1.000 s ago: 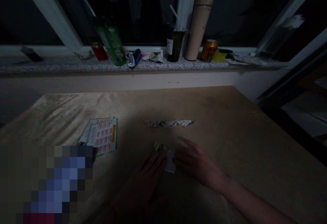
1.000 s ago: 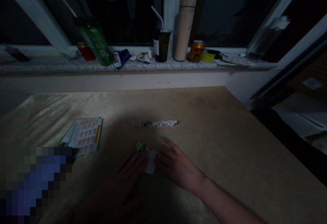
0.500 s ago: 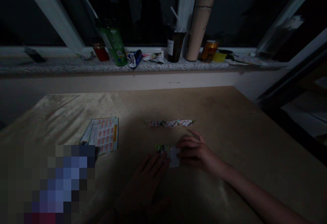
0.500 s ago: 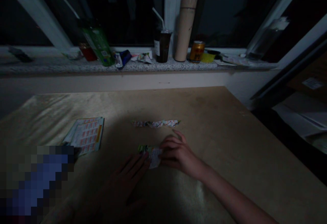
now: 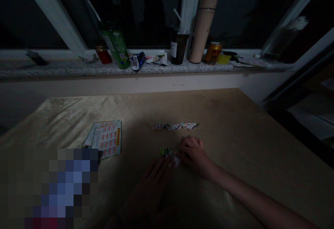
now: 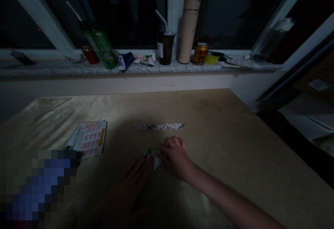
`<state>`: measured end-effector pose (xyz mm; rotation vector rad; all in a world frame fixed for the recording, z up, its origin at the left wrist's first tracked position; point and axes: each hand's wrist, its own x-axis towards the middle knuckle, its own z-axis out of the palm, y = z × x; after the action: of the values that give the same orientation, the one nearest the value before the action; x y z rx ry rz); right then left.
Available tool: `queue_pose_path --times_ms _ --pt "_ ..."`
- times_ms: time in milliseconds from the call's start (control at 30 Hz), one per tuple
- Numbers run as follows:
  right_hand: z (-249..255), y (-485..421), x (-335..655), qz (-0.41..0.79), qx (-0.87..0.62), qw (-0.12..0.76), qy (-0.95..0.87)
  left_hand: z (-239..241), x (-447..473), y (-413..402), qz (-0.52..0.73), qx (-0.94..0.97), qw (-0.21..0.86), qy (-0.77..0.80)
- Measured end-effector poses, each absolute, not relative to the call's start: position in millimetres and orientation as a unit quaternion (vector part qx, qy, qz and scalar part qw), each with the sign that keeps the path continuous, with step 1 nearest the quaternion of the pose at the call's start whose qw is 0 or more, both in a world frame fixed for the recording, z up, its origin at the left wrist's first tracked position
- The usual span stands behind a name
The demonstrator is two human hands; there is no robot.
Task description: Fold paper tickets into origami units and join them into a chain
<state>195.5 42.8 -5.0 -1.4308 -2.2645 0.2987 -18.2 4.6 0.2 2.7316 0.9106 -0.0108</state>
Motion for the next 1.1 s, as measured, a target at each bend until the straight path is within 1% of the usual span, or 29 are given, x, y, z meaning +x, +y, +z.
queue_pose_path --times_ms 200,433,533,733,833,1000,1100 --pt "-12 41 189 0.02 -0.525 0.174 -0.833 1 -18 4 -0.01 0.938 0.14 0.317" --pt "-15 44 187 -0.002 -0.523 0.156 -0.838 -5 -18 5 -0.013 0.936 0.147 0.32" --pt "-15 44 187 0.001 -0.529 0.153 -0.835 -10 -19 6 -0.014 0.937 0.144 0.319" --pt "-14 45 189 0.033 -0.527 0.181 -0.83 -17 -21 8 0.01 0.94 0.136 0.312" --pt "-13 46 191 0.044 -0.52 0.186 -0.833 -12 -21 11 0.013 0.938 0.148 0.312" --pt "-11 46 192 0.065 -0.511 0.19 -0.836 6 -20 12 -0.021 0.936 0.155 0.316" --pt "-10 45 192 0.068 -0.51 0.189 -0.837 6 -21 12 -0.02 0.938 0.15 0.312"
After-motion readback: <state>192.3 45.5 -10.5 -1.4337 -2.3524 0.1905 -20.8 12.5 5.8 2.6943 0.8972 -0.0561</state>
